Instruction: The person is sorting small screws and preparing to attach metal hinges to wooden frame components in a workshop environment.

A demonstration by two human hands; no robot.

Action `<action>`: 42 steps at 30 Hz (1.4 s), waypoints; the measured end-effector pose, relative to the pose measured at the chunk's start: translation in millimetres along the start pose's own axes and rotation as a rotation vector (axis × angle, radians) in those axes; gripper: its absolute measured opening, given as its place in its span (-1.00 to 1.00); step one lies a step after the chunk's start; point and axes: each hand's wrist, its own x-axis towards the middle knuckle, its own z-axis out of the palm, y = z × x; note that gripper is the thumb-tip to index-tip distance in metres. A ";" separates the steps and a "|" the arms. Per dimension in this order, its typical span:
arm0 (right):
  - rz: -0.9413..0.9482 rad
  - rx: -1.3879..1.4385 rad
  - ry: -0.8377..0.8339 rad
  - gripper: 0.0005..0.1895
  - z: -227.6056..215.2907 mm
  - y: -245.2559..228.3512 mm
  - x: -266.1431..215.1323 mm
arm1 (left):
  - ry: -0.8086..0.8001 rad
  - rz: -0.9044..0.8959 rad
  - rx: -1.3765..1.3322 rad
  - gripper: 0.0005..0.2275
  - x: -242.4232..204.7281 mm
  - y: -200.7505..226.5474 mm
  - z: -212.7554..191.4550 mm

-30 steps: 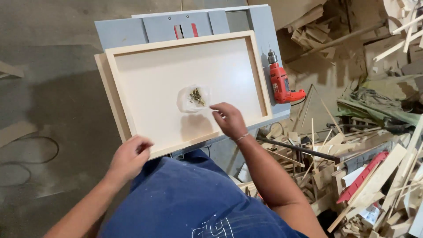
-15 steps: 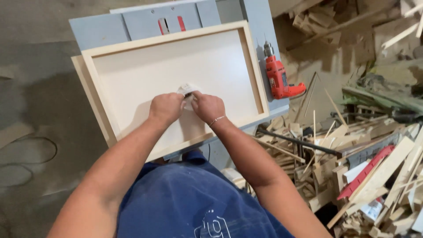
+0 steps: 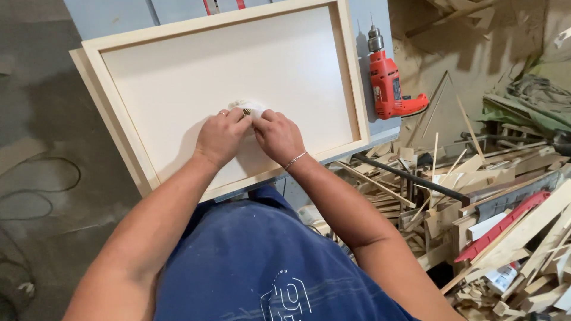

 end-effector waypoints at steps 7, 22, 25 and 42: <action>-0.248 -0.106 0.097 -0.74 4.2 5.8 6.1 | 0.073 -0.040 0.107 -0.95 12.2 -15.7 -32.0; -0.266 -0.076 0.261 -0.95 30.0 7.2 20.9 | 0.040 -0.238 0.073 -0.72 -1.0 -11.6 -55.2; -0.248 -0.014 0.258 -0.91 16.3 11.1 17.8 | 0.056 -0.284 0.014 -0.71 -0.9 -15.0 -54.1; -0.014 -0.065 0.112 -0.61 21.8 -15.7 28.5 | -0.063 -0.187 -0.049 -0.80 2.9 -23.3 -39.9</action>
